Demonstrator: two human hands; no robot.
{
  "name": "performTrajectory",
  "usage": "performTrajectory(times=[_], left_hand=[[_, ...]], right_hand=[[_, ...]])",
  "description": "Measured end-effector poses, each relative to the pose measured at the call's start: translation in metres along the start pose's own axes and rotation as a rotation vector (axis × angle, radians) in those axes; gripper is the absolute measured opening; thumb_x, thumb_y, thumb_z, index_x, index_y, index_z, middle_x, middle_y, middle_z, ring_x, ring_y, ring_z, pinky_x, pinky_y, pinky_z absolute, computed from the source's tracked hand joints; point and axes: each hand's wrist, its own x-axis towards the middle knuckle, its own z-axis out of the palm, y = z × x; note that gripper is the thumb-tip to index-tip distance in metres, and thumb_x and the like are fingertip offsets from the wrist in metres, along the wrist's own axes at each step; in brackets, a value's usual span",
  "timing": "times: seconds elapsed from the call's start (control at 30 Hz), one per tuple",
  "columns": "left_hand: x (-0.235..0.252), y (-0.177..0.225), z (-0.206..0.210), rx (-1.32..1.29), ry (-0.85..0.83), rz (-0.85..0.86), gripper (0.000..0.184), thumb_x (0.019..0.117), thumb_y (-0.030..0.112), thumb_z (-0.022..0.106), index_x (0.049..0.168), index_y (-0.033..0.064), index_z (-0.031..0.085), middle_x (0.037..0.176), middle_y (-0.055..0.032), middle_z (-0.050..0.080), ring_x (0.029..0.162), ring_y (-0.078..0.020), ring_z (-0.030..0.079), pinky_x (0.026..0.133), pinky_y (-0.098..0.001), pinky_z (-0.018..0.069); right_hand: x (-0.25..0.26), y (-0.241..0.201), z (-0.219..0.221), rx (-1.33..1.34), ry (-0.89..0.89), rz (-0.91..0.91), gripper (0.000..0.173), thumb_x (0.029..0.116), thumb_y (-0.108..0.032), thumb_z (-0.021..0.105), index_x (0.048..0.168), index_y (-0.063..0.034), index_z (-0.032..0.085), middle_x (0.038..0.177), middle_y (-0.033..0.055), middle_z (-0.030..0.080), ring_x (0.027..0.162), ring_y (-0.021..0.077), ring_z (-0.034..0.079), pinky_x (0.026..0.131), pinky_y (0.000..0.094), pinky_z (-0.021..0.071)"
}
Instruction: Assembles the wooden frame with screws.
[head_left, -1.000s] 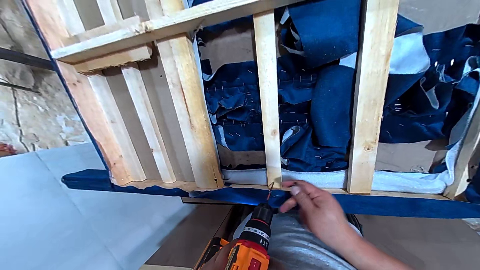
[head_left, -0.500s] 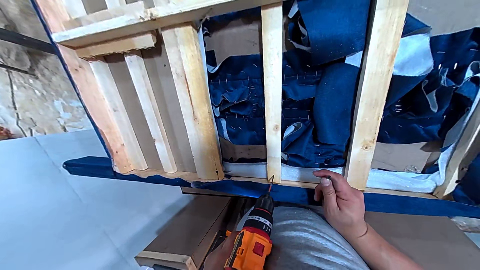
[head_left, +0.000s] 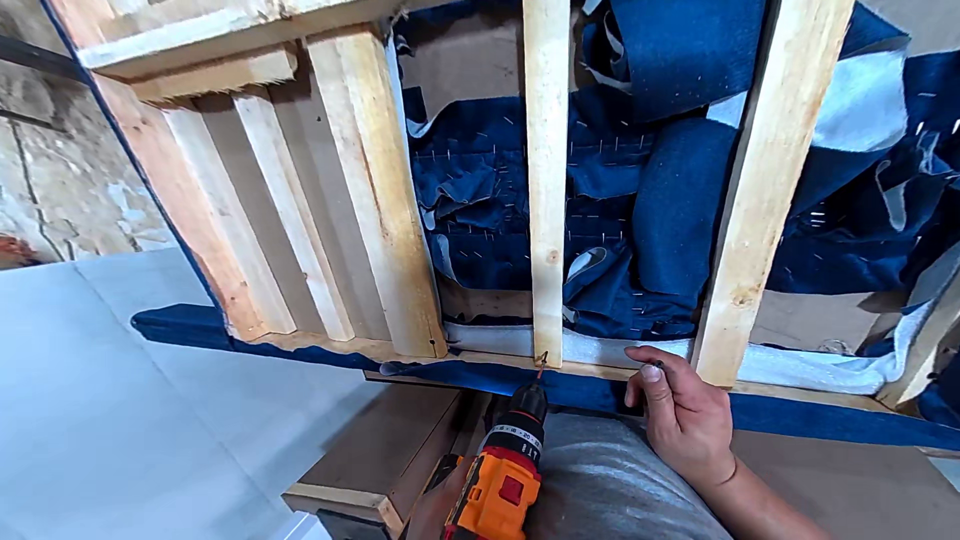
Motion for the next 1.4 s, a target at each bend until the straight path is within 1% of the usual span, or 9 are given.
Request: performTrajectory(times=[0.13, 0.4, 0.5, 0.6, 0.67, 0.77, 0.97, 1.27, 1.4], left_hand=[[-0.003, 0.008, -0.003, -0.046, 0.075, 0.029, 0.04, 0.0976, 0.034, 0.059, 0.125, 0.0062, 0.068, 0.105, -0.0089, 0.077, 0.098, -0.0204, 0.074, 0.083, -0.0434, 0.0592], [0.003, 0.005, 0.0, -0.067, 0.019, 0.016, 0.04, 0.0996, 0.033, 0.056, 0.126, 0.0048, 0.068, 0.106, -0.0124, 0.076, 0.097, -0.0236, 0.073, 0.083, -0.0458, 0.0569], [0.0, -0.016, 0.011, -0.198, 0.117, 0.196, 0.038, 0.0987, 0.033, 0.06, 0.122, 0.0044, 0.067, 0.099, -0.0122, 0.075, 0.089, -0.0174, 0.073, 0.079, -0.0388, 0.0594], [-0.003, -0.013, 0.002, -0.425, 0.085, 0.342, 0.04, 0.1043, 0.033, 0.057, 0.128, 0.0018, 0.063, 0.108, -0.0106, 0.073, 0.102, -0.006, 0.068, 0.094, -0.027, 0.0544], [-0.001, -0.007, 0.008, -0.331, 0.196, 0.316, 0.035, 0.0964, 0.026, 0.063, 0.116, -0.0026, 0.068, 0.096, -0.0125, 0.075, 0.089, -0.0094, 0.071, 0.082, -0.0291, 0.0581], [0.004, 0.006, 0.01, -0.14, 0.228, 0.226, 0.037, 0.0884, 0.026, 0.069, 0.113, -0.0022, 0.069, 0.089, -0.0144, 0.075, 0.08, -0.0228, 0.075, 0.069, -0.0444, 0.0603], [0.002, 0.007, 0.017, -0.305, 0.264, 0.196, 0.048, 0.0837, 0.034, 0.077, 0.119, 0.002, 0.07, 0.096, -0.0058, 0.077, 0.089, -0.0072, 0.074, 0.08, -0.0314, 0.0624], [0.002, 0.007, 0.031, -0.455, 0.262, 0.178, 0.055, 0.0812, 0.034, 0.079, 0.121, -0.0013, 0.069, 0.1, -0.0065, 0.077, 0.094, -0.0065, 0.073, 0.085, -0.0301, 0.0607], [0.003, 0.026, 0.022, -0.409, 0.301, 0.135, 0.046, 0.0786, 0.033, 0.078, 0.112, 0.0006, 0.072, 0.092, -0.0052, 0.077, 0.086, -0.0055, 0.073, 0.078, -0.029, 0.0612]], right_hand=[[-0.001, 0.001, 0.0, -0.005, -0.009, 0.01, 0.036, 0.1116, -0.03, 0.042, 0.125, -0.008, 0.067, 0.071, -0.0067, 0.067, 0.058, 0.0011, 0.06, 0.052, 0.0219, 0.0552], [0.001, 0.001, 0.0, -0.003, -0.029, 0.016, 0.036, 0.1119, -0.03, 0.041, 0.124, -0.0089, 0.068, 0.072, -0.0065, 0.067, 0.059, 0.0009, 0.061, 0.053, 0.0214, 0.0557], [0.001, 0.001, -0.001, -0.001, -0.036, 0.021, 0.035, 0.1118, -0.03, 0.042, 0.123, -0.0091, 0.068, 0.072, -0.0066, 0.067, 0.059, 0.0009, 0.061, 0.053, 0.0211, 0.0554], [0.002, 0.001, -0.002, 0.01, -0.048, 0.025, 0.035, 0.1117, -0.029, 0.042, 0.124, -0.0088, 0.067, 0.072, -0.0063, 0.067, 0.058, 0.001, 0.061, 0.052, 0.0208, 0.0551], [0.002, 0.001, -0.002, 0.015, -0.057, 0.03, 0.035, 0.1117, -0.029, 0.042, 0.124, -0.0088, 0.067, 0.071, -0.006, 0.067, 0.059, 0.0013, 0.061, 0.053, 0.0212, 0.0555], [0.003, 0.001, -0.003, -0.009, -0.068, 0.043, 0.036, 0.1117, -0.031, 0.041, 0.124, -0.0097, 0.068, 0.072, -0.0069, 0.067, 0.059, 0.0007, 0.061, 0.053, 0.021, 0.0549], [0.004, -0.003, -0.002, -0.01, -0.114, 0.077, 0.036, 0.1114, -0.03, 0.041, 0.123, -0.0102, 0.069, 0.072, -0.0084, 0.067, 0.058, 0.0007, 0.061, 0.053, 0.0213, 0.0555], [0.008, -0.006, -0.003, -0.054, -0.144, 0.111, 0.034, 0.1113, -0.031, 0.042, 0.123, -0.0139, 0.068, 0.07, -0.0095, 0.067, 0.053, 0.0024, 0.059, 0.048, 0.0234, 0.0532], [0.01, -0.006, -0.004, -0.024, -0.168, 0.146, 0.034, 0.1114, -0.032, 0.042, 0.123, -0.0153, 0.069, 0.07, -0.0092, 0.067, 0.052, 0.002, 0.058, 0.046, 0.0216, 0.0513]])
